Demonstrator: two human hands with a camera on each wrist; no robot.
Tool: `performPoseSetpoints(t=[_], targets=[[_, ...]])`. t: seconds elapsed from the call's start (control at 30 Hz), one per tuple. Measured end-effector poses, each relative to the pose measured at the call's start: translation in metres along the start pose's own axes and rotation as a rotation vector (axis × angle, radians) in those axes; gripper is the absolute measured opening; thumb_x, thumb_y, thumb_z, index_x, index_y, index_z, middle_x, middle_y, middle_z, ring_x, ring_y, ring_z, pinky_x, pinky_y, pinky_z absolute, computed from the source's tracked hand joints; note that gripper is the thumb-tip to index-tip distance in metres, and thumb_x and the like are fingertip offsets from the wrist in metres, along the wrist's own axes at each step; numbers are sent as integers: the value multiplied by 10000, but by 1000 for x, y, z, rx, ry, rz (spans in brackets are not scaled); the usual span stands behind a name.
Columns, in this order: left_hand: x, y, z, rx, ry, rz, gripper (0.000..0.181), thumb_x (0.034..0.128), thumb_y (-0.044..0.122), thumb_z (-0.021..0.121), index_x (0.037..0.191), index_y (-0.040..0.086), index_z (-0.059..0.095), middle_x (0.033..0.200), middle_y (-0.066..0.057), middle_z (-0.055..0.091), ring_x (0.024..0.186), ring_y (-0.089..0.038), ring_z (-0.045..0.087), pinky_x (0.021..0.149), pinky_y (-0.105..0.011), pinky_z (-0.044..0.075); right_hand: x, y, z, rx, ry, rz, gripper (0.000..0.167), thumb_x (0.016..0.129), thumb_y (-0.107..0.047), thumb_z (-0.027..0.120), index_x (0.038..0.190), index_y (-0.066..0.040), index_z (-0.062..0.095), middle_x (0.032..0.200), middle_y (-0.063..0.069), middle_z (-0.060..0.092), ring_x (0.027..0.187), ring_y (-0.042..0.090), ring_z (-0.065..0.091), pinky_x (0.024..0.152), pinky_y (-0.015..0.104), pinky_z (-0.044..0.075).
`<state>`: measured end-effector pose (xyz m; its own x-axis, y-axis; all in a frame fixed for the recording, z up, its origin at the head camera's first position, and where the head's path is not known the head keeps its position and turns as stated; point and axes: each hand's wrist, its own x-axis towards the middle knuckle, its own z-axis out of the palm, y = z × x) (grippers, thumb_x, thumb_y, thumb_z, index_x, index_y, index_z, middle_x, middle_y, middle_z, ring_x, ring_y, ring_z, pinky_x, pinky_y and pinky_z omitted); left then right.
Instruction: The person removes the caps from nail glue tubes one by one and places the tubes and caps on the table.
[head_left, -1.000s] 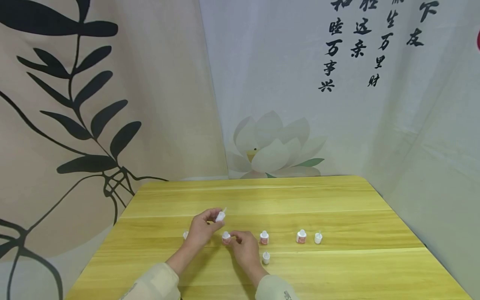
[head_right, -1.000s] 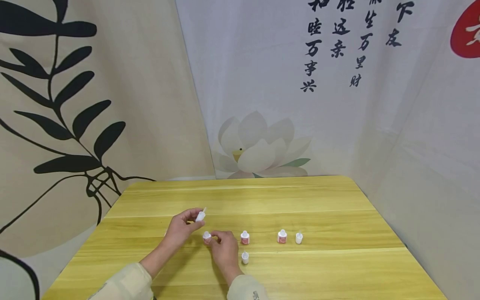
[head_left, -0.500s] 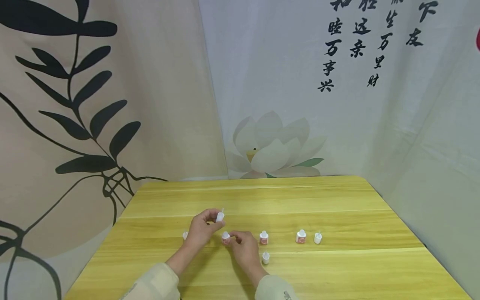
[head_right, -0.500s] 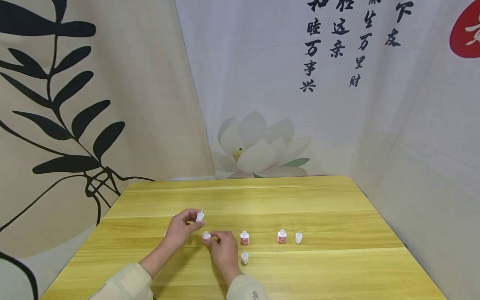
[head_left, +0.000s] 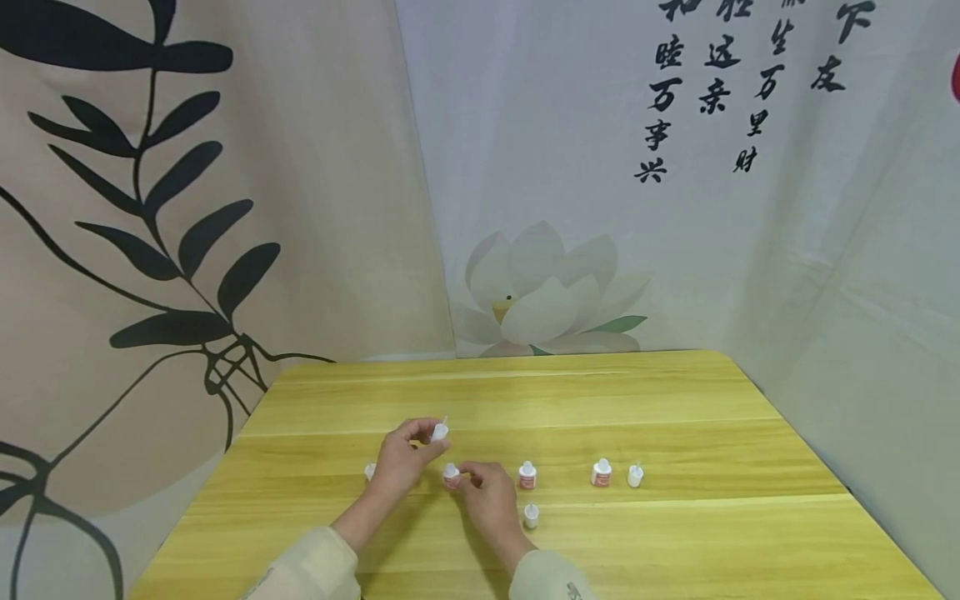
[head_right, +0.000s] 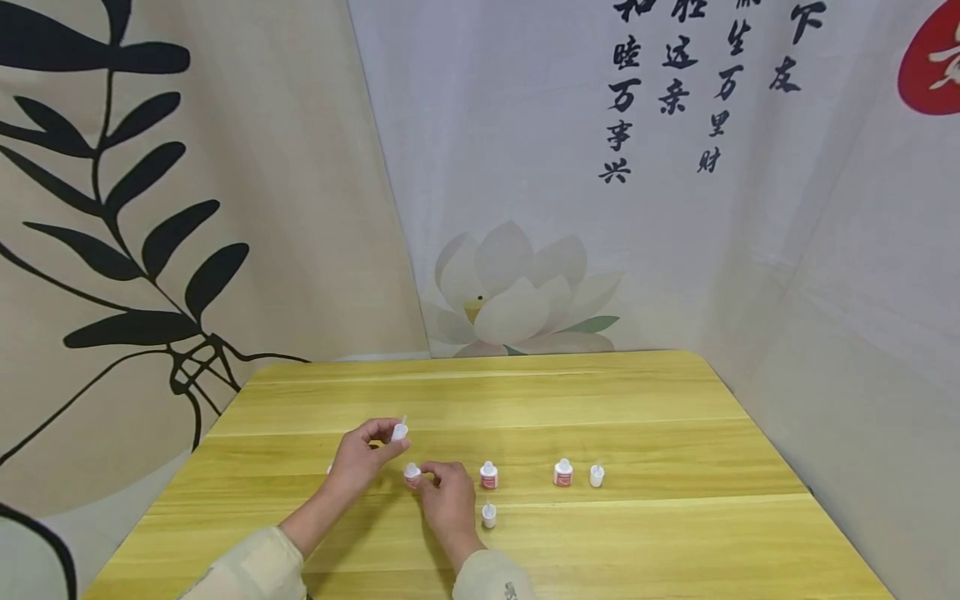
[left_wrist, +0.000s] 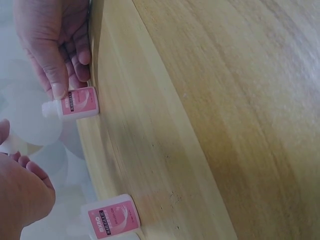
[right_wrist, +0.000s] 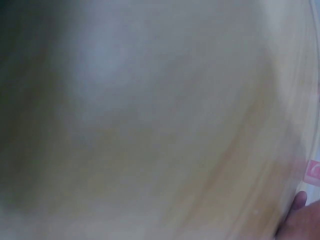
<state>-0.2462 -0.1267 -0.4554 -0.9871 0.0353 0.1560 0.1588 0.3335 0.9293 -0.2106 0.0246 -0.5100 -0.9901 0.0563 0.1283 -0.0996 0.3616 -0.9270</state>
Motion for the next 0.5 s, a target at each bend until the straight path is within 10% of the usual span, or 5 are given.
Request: performPoseSetpoints(t=[0.5], targets=[[-5,14,-1,-11,0,7,339,892,70,736,1213,-13,664,976,-56,666,957,-201,579,792,-258,476,0,0,0,5,2,-12,62,870,-234,752,922,-210,775,1060,-4,660,908,148,550,781,375,462]])
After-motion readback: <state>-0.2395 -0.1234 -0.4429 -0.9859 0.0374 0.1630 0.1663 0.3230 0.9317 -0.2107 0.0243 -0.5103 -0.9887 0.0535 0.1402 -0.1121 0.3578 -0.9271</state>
